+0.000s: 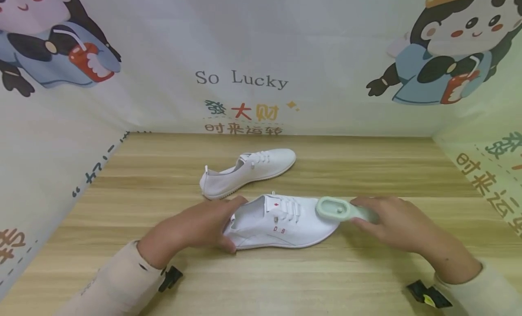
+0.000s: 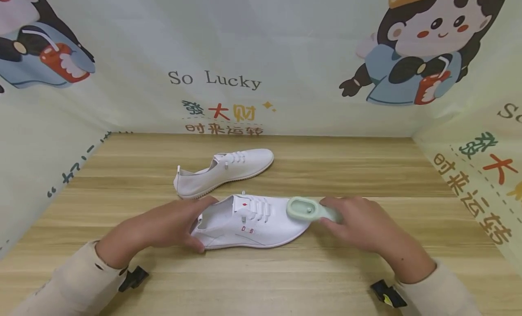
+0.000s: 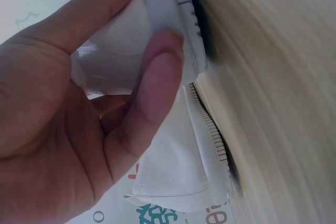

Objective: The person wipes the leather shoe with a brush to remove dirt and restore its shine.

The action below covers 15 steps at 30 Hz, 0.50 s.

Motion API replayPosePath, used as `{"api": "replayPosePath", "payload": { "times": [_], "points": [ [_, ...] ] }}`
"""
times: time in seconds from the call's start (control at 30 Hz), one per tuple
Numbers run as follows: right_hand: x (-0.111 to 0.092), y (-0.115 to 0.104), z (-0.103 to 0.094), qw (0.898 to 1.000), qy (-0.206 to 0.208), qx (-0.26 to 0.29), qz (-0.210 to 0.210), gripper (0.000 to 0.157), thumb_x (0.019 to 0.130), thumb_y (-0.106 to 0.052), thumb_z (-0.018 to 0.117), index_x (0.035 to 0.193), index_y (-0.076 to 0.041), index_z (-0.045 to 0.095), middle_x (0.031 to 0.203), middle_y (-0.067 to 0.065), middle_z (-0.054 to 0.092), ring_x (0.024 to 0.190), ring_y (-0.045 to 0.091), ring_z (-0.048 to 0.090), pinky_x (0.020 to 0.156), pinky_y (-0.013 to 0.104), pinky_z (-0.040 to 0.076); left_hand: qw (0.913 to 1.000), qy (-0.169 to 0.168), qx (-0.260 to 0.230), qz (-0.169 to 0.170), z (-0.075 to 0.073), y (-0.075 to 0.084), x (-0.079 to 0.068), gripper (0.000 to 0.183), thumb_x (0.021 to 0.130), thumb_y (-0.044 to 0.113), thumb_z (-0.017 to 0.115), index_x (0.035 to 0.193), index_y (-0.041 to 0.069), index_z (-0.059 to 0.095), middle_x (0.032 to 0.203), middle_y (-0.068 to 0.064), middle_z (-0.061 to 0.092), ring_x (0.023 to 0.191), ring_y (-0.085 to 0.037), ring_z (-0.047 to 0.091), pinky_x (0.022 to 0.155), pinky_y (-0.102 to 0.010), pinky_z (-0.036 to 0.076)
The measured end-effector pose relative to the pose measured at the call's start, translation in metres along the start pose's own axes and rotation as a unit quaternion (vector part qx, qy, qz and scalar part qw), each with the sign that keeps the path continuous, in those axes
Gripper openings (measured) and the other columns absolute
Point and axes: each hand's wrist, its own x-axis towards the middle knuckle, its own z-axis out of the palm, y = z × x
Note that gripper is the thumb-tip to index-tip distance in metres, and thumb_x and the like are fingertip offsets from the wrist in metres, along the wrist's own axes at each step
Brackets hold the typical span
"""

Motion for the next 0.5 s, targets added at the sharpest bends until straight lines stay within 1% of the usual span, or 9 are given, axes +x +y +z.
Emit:
{"api": "replayPosePath", "payload": {
  "times": [0.13,0.23,0.33,0.37,0.43,0.5],
  "points": [
    [-0.001,0.001,-0.003,0.999,-0.030,0.024,-0.003,0.032,0.092,-0.036,0.070,0.119,-0.017,0.072,0.103,-0.005,0.074,0.077,0.006,0.057,0.070,0.038,0.052,1.0000,0.001,0.001,0.003,0.000,-0.001,0.001,0.088,0.066,0.028,0.093,0.139,0.009,0.047,0.108,-0.004,0.067,0.096,-0.015,0.061,0.090,-0.040,0.051],
    [-0.002,0.000,0.000,0.998,-0.045,0.044,-0.027,0.032,0.093,-0.037,0.069,0.119,-0.019,0.072,0.106,-0.007,0.074,0.085,0.004,0.062,0.076,0.038,0.054,1.0000,-0.001,0.000,0.003,0.001,-0.001,0.001,0.089,0.066,0.028,0.093,0.139,0.009,0.047,0.110,-0.004,0.067,0.098,-0.015,0.062,0.091,-0.040,0.051],
    [0.000,-0.002,0.004,0.996,-0.045,0.057,-0.058,0.031,0.095,-0.036,0.067,0.120,-0.019,0.071,0.107,-0.010,0.073,0.093,0.003,0.064,0.080,0.037,0.055,1.0000,-0.001,0.000,0.001,0.001,-0.001,0.001,0.089,0.066,0.028,0.093,0.139,0.009,0.047,0.109,-0.003,0.066,0.096,-0.014,0.061,0.090,-0.040,0.051],
    [0.000,-0.003,0.006,0.995,-0.044,0.059,-0.064,0.031,0.095,-0.036,0.067,0.121,-0.018,0.070,0.107,-0.010,0.073,0.093,0.003,0.064,0.080,0.037,0.055,1.0000,-0.001,0.000,0.000,0.001,-0.001,0.001,0.089,0.066,0.028,0.093,0.139,0.009,0.046,0.108,-0.003,0.066,0.095,-0.014,0.060,0.090,-0.039,0.051],
    [0.001,-0.005,0.007,0.995,-0.037,0.057,-0.067,0.032,0.096,-0.036,0.066,0.122,-0.017,0.068,0.107,-0.009,0.072,0.092,0.005,0.065,0.080,0.038,0.056,1.0000,0.000,0.002,-0.001,0.000,-0.001,0.001,0.090,0.066,0.028,0.093,0.140,0.009,0.046,0.107,-0.002,0.065,0.094,-0.014,0.059,0.089,-0.039,0.051],
    [0.002,-0.007,0.008,0.996,-0.029,0.054,-0.060,0.033,0.097,-0.036,0.065,0.124,-0.017,0.067,0.109,-0.006,0.072,0.094,0.008,0.066,0.081,0.040,0.056,1.0000,0.000,0.003,-0.002,0.000,0.000,0.000,0.090,0.066,0.029,0.093,0.140,0.009,0.046,0.105,-0.002,0.064,0.092,-0.014,0.058,0.088,-0.039,0.051]
  ]
}}
